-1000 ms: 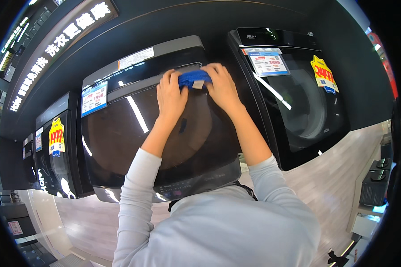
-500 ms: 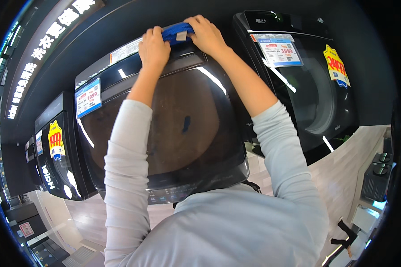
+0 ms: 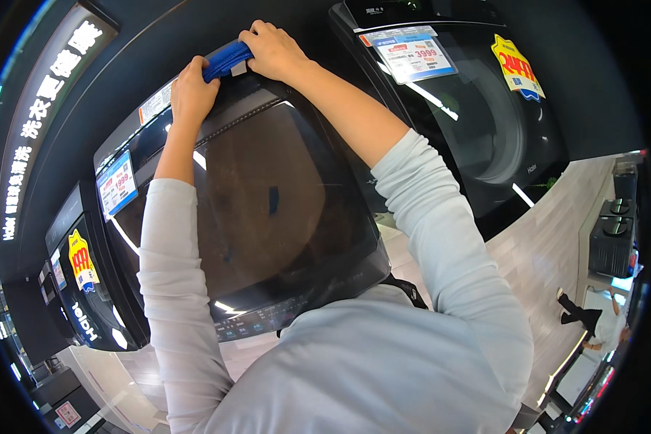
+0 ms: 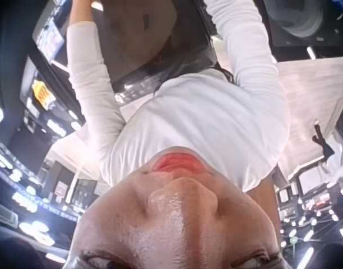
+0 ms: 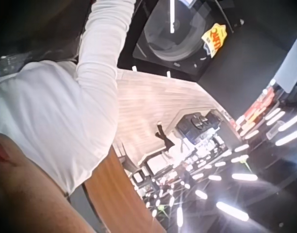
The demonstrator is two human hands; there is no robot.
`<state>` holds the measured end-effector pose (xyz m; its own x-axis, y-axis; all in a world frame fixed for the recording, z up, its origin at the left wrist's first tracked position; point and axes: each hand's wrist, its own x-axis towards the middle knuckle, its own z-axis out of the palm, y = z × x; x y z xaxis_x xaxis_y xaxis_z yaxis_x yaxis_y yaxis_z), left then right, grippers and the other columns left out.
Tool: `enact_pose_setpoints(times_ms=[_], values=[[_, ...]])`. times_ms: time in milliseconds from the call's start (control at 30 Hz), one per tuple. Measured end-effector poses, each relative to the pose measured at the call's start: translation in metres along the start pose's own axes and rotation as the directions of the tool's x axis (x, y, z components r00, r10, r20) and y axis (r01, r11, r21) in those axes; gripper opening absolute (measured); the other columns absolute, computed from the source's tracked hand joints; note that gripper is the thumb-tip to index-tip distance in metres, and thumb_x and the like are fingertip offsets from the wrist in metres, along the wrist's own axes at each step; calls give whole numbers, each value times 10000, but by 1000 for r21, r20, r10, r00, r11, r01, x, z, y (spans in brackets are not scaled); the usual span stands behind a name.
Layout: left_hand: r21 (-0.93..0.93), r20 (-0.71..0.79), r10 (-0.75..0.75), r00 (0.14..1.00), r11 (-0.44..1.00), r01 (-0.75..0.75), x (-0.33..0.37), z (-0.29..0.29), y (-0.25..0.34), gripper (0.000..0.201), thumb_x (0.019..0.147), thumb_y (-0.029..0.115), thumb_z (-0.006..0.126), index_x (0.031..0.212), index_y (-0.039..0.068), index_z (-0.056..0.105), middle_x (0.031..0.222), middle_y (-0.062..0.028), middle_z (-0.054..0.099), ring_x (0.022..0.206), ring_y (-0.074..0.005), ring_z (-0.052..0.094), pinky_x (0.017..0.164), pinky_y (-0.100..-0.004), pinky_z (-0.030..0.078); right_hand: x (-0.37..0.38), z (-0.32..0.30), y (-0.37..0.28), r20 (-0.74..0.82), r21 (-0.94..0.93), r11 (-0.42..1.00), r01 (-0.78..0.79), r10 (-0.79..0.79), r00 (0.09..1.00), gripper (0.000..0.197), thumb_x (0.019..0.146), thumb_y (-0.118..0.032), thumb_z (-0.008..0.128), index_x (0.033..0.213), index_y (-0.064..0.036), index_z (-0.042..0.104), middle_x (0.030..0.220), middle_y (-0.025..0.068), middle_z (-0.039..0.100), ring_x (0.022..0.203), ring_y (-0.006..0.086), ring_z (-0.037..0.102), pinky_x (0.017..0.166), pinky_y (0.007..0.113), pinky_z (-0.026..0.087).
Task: The person wipes the front glass and control panel of several washing machines using a blue cloth. They move between units, folding the cloth and wiping different areas including the door, control panel, and top surface.
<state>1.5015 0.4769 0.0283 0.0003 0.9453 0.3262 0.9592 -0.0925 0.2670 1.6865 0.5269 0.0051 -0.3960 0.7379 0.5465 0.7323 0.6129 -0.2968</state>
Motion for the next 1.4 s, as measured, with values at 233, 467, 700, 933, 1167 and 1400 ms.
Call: enact_pose_setpoints(times_ms=[233,467,700,933,1167,1400], values=[[-31,-2,90,996,995,-90,-42,-15,-8,389,745,140,700,1111,65,592,967,-204,696,921,-385,668,823,-434,516,-25,-18,-20,76,58,992,113,-118,990,395,726,-146,743,1100,-72,641,1073,133,577,1075,305,566,902,408,476],[-81,100,129,987,989,-121,-117,-49,5,368,751,123,700,1078,56,544,1017,-202,682,940,-411,654,827,-450,508,-84,-51,-54,112,144,970,195,-212,971,389,706,-123,755,1058,-77,596,1020,103,545,995,301,562,838,402,491],[-117,147,96,984,990,-79,-226,-84,32,361,718,64,681,1057,55,560,1005,-200,649,967,-434,624,919,-471,508,-164,-100,-111,216,203,939,278,-319,923,440,653,-145,787,1013,-53,552,978,120,532,954,311,554,812,411,471],[-274,177,40,983,962,10,-337,-116,44,585,671,-40,626,1249,18,559,1000,-129,645,1123,-358,587,1086,-443,406,-238,-130,-186,381,245,923,296,-373,846,363,661,-152,759,928,-32,544,911,116,545,885,274,564,747,372,457],[-285,418,-4,908,949,136,-388,-161,58,319,657,-62,625,962,17,577,1297,-157,602,1274,-335,509,1157,-479,291,-288,-153,-217,626,522,837,165,-508,592,397,755,-276,756,922,13,541,871,161,584,802,311,620,716,397,485],[-83,67,99,993,992,-94,-329,-158,78,336,711,-47,594,1033,46,612,1287,-169,581,1206,-337,536,1122,-488,332,-271,-158,-209,373,507,860,-54,-163,914,389,767,-188,698,1051,19,532,950,192,603,867,372,624,746,465,512]])
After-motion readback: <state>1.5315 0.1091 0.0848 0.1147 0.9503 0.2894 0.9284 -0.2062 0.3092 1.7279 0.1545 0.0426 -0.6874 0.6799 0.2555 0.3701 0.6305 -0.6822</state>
